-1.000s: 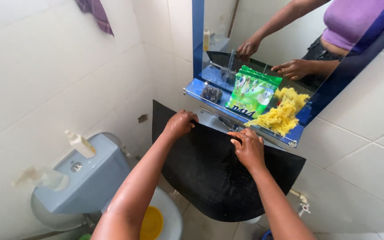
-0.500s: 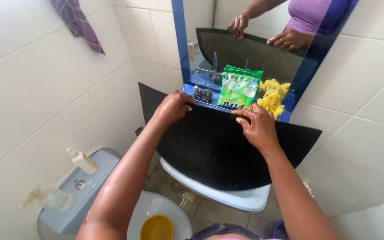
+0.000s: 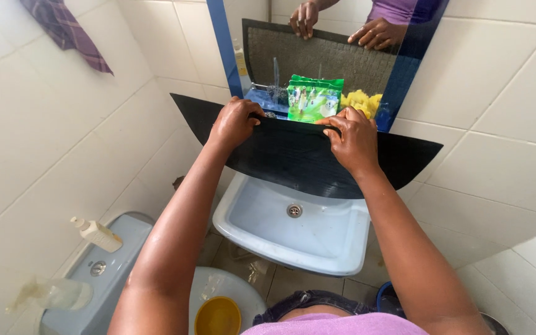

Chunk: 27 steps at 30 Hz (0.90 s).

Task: The recorder washes a semi-circular bathroom mat in a sink using soap and water.

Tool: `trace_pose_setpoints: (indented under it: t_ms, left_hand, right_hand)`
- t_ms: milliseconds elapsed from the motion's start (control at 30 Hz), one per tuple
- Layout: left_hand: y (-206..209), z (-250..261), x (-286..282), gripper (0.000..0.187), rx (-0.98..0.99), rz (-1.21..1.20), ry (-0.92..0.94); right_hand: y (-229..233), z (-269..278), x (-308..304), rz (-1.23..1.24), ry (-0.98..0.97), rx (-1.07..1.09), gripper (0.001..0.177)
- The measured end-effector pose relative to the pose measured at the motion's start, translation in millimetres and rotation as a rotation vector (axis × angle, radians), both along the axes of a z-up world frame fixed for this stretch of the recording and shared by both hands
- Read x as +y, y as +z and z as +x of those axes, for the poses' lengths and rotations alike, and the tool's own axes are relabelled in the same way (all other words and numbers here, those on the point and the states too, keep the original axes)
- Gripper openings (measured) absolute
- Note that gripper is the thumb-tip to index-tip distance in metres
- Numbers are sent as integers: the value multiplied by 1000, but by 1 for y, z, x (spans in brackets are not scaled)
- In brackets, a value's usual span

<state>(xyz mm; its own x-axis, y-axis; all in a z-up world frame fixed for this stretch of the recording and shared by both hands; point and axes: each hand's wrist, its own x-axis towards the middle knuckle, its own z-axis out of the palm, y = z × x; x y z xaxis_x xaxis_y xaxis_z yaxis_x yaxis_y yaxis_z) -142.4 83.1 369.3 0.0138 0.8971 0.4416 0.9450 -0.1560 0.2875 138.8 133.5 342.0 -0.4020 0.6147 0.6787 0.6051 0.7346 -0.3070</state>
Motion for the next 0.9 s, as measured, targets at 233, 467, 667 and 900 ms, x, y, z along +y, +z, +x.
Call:
trace_pose_setpoints:
  t_ms: [233, 467, 667, 900]
  left_hand:
    - [0, 10, -1, 18, -30, 8, 10]
    - [-10, 26, -34, 11, 121, 212, 12]
    - [-23, 24, -51, 11, 107, 273, 7]
    - [-7, 35, -77, 10, 11, 212, 29]
  right_hand:
    - [8, 10, -6, -12, -10, 7, 22]
    - [8, 17, -29, 42, -19, 3, 18]
    - [9, 17, -41, -47, 3, -41, 17]
    - [23, 23, -60, -31, 79, -7, 20]
